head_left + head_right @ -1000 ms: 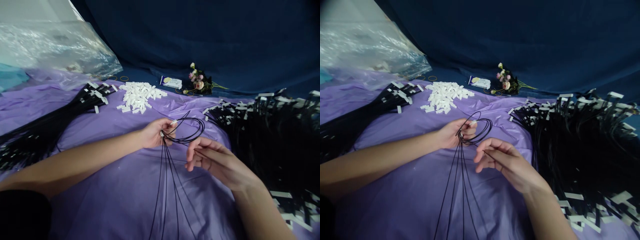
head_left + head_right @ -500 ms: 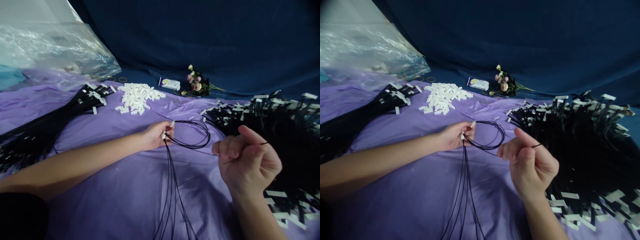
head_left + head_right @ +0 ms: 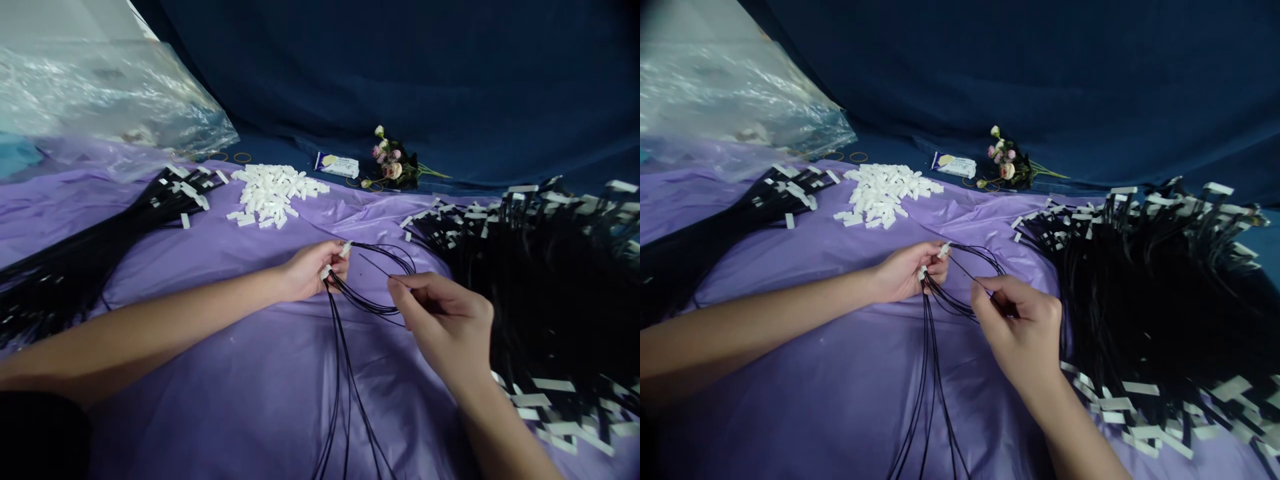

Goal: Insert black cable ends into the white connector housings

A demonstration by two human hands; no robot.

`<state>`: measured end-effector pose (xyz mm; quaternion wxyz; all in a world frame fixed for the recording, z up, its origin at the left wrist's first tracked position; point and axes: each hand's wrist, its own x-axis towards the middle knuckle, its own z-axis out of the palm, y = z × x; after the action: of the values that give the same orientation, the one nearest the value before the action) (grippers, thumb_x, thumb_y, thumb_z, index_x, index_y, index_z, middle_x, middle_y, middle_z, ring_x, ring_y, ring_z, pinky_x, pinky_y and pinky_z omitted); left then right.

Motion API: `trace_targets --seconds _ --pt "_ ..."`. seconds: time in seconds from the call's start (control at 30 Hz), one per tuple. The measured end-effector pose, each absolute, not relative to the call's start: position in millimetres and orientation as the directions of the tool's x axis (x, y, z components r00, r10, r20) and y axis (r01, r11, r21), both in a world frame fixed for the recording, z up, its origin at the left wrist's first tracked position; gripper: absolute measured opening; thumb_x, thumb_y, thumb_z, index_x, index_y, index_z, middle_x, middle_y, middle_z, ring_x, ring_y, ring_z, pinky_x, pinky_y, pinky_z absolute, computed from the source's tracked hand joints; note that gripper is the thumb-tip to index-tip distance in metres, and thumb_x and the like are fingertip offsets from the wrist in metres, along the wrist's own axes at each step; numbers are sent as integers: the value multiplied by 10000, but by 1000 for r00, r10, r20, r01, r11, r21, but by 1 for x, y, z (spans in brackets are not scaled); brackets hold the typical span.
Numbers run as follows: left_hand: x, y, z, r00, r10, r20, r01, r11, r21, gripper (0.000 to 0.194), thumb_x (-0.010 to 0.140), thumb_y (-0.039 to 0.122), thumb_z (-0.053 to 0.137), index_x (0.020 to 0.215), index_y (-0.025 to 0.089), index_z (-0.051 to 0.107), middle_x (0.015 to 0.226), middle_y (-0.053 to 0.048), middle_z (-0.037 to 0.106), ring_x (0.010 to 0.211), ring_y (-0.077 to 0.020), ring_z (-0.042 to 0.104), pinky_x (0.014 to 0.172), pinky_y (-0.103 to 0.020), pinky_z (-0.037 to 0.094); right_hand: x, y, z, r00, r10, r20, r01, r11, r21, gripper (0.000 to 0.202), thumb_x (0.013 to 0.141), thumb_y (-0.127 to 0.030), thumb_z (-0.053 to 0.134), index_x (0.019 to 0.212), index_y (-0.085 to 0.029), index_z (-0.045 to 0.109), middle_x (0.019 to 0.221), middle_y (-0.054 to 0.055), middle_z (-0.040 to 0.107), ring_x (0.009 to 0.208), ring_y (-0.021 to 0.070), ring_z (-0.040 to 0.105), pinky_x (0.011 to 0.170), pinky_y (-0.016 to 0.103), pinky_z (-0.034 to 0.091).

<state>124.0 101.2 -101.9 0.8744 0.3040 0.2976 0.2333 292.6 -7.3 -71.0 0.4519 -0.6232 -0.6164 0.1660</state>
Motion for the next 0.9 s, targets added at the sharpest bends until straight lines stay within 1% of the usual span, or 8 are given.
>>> trace_targets --seconds 0.07,0.13,0.23,0.33,0.53,0.73,0.9 --pt "123 101 -103 724 590 -358 -213 684 698 127 805 231 432 693 184 393 547 46 293 467 -85 290 445 -214 308 292 -5 -71 134 919 371 687 183 -703 109 806 -253 641 767 -177 710 465 -53 424 429 62 377 455 217 314" --pt "123 100 -103 734 588 -339 -197 662 723 116 808 244 430 713 189 391 546 44 301 474 -91 298 449 -218 315 289 -4 -72 102 912 397 724 206 -659 117 807 -237 629 769 -172 718 471 -51 439 431 61 389 463 211 322" --pt "122 98 -101 738 595 -317 -192 637 747 108 809 247 430 732 191 379 551 44 316 481 -89 300 454 -210 318 287 -2 -73 78 899 431 747 233 -623 117 800 -202 620 757 -164 721 478 -50 468 426 55 400 459 199 321" --pt "122 97 -100 743 593 -312 -183 628 757 105 806 247 432 741 195 368 559 43 318 484 -90 301 449 -204 316 286 -1 -74 66 882 466 755 261 -601 106 783 -166 624 740 -157 721 471 -60 464 416 45 391 452 184 315" --pt "122 97 -101 755 584 -299 -179 622 763 102 809 247 433 756 202 359 568 43 322 492 -92 297 456 -204 328 286 -1 -74 55 868 493 764 281 -580 88 755 -127 636 724 -144 716 468 -70 436 418 33 378 452 169 308" --pt "122 95 -102 742 610 -276 -182 581 793 126 825 241 448 759 202 348 580 44 325 499 -84 291 468 -194 317 287 -2 -74 59 862 504 769 283 -573 79 742 -112 643 720 -134 715 479 -69 441 423 29 381 458 165 311" --pt "122 93 -106 721 651 -240 -213 537 817 132 833 231 466 761 195 362 598 41 335 522 -78 303 500 -186 315 287 -3 -72 61 874 483 767 268 -582 83 747 -123 643 713 -138 716 473 -70 442 422 29 389 465 166 316"
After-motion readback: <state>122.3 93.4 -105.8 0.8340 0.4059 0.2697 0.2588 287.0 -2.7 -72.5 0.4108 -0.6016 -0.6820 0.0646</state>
